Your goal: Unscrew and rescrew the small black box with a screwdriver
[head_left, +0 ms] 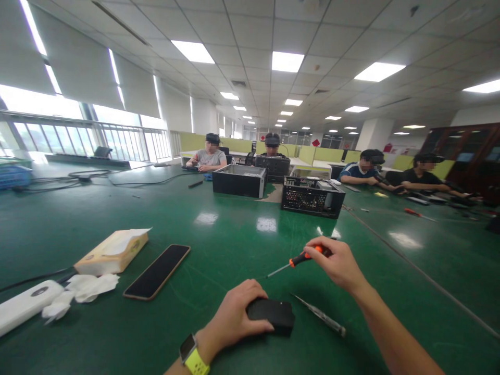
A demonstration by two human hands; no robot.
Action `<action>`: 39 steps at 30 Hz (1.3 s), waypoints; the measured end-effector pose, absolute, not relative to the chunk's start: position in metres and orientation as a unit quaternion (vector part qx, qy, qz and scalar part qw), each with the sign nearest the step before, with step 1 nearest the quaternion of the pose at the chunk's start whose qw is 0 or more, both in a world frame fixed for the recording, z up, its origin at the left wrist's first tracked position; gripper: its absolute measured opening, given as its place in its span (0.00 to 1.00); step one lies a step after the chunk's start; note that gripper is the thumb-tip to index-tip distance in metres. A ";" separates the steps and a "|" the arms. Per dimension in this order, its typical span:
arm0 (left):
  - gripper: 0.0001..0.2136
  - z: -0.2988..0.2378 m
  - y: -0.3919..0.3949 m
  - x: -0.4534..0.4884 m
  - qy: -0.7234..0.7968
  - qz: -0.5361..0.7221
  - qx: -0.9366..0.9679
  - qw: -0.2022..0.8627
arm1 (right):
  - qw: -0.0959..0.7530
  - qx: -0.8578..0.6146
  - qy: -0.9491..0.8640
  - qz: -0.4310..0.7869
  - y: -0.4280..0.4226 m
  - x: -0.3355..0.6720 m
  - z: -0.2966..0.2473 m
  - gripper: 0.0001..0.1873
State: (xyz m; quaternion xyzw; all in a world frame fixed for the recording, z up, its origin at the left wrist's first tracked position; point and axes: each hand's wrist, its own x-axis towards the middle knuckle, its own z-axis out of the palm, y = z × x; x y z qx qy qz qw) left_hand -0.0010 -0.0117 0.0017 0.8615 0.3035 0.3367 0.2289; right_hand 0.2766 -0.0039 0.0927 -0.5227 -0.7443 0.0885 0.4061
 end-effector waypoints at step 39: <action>0.16 0.004 -0.012 -0.001 0.310 0.313 0.874 0.205 | 0.107 -0.457 -0.709 0.526 -0.037 0.338 0.029 0.12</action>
